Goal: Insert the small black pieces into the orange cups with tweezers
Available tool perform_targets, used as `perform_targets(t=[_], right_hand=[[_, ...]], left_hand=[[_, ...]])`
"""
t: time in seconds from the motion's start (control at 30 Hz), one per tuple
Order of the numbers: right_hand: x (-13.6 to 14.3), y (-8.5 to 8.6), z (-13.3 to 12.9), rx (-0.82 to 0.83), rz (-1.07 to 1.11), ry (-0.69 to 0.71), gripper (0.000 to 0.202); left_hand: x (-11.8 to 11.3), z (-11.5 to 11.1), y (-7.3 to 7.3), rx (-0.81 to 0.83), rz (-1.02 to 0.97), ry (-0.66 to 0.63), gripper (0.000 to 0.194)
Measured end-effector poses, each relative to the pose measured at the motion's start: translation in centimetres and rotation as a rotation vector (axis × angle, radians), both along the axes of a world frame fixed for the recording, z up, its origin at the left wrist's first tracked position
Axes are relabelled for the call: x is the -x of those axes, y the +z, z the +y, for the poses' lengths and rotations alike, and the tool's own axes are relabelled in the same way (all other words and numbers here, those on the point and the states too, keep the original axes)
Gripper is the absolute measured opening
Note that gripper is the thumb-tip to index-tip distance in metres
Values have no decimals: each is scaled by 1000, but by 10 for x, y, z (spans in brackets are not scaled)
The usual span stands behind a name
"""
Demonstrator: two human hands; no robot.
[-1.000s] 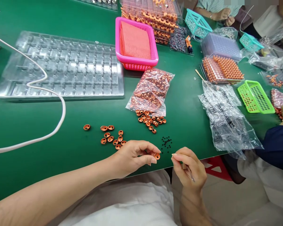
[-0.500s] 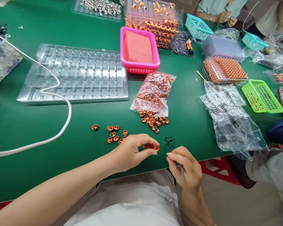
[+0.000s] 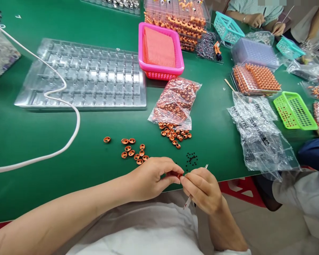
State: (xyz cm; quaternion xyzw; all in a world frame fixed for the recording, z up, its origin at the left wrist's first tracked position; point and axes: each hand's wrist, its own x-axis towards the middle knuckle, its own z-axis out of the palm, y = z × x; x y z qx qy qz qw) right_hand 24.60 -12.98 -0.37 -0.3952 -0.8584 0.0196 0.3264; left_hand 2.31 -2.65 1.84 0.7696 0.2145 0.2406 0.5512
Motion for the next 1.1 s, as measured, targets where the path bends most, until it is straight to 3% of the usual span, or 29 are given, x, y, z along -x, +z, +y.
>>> perform_targets(t=[0.73,1.1], right_hand=[[-1,9,-3,-19,-53,73,27],[-1,5,-5,14,-8,102,29]], left_hand=[[-4,-9,-4,-135,-143,9,11],[-1,-10,-2,-63,-119,2,15]])
